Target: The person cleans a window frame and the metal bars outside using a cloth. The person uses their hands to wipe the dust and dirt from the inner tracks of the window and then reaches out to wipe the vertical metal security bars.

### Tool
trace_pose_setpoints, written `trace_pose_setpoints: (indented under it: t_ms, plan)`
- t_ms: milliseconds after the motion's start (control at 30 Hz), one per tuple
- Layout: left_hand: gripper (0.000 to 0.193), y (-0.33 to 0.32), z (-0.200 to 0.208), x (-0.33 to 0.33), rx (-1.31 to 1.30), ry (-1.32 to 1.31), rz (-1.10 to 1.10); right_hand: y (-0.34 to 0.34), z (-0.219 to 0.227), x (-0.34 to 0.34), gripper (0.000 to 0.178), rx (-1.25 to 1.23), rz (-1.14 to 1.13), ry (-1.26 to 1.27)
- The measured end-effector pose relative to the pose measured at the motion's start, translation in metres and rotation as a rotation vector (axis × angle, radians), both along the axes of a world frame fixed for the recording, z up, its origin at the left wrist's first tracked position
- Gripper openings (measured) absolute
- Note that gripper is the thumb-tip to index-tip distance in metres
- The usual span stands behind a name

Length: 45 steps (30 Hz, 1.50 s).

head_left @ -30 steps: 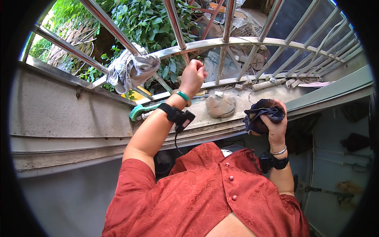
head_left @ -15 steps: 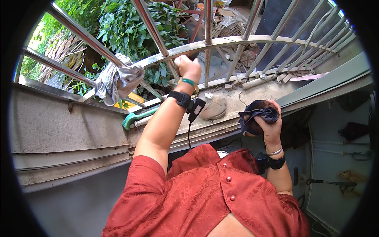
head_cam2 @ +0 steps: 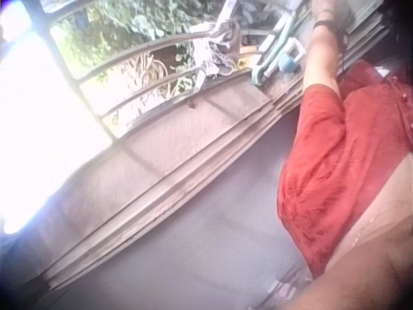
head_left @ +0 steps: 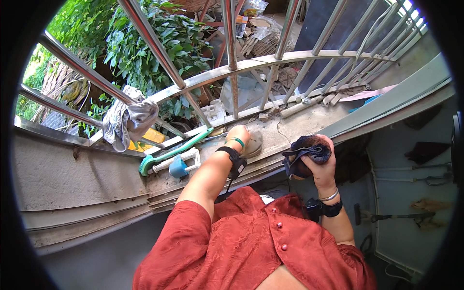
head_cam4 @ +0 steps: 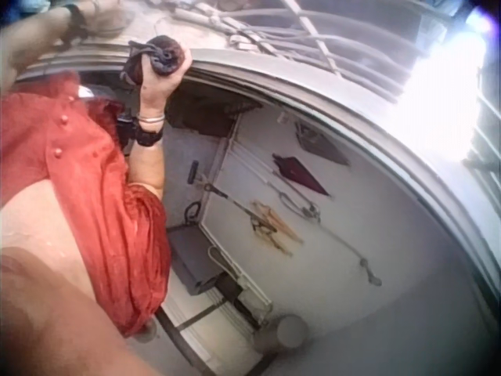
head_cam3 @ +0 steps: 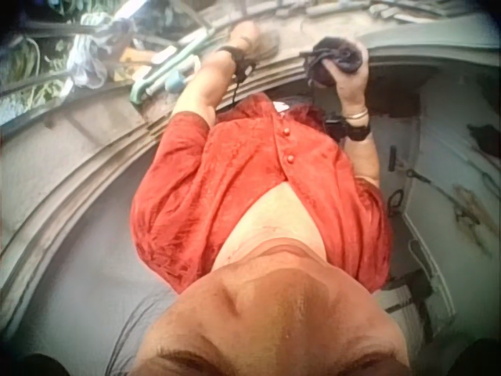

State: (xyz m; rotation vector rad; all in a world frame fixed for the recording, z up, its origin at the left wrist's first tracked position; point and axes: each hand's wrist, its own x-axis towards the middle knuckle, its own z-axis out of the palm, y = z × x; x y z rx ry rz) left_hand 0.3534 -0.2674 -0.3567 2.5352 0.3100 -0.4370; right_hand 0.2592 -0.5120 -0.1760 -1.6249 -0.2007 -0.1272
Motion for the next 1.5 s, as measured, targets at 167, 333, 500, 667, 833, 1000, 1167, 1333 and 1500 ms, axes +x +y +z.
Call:
trace_pose_setpoints:
  t_ms: [167,333,500,667,833,1000,1167,1333,1500]
  plan:
    - [0.047,-0.003,0.059,0.012,-0.089,0.295,0.077,-0.01,-0.007,0.0,0.059,0.06,-0.05,0.061]
    - [0.032,-0.009,0.027,-0.003,0.046,0.113,-0.036,-0.01,0.0,-0.004,0.059,0.02,-0.023,0.046]
    - [0.023,-0.003,-0.015,0.002,-0.128,-0.067,0.26,-0.01,-0.001,-0.006,0.059,0.005,-0.007,0.086]
    - [0.019,-0.013,0.015,0.021,-0.325,-0.465,0.379,-0.001,-0.012,0.006,0.06,-0.046,0.072,0.12]
    - [0.032,-0.037,0.045,0.047,-1.096,-0.135,0.665,0.011,-0.01,0.02,0.062,-0.096,0.112,0.136]
    - [0.038,-0.04,0.052,0.066,-1.321,0.04,0.694,0.006,-0.02,0.026,0.064,-0.114,0.119,0.149]
    - [0.009,-0.025,0.039,0.074,-1.598,0.31,1.044,0.011,-0.021,0.029,0.064,-0.08,0.136,0.207]
    - [0.014,-0.026,0.023,0.062,-1.616,0.391,1.051,0.015,-0.024,0.031,0.065,-0.11,0.167,0.173]
    - [0.026,-0.025,0.023,0.04,-1.171,0.203,0.67,0.026,-0.017,0.034,0.063,-0.089,0.207,0.188]
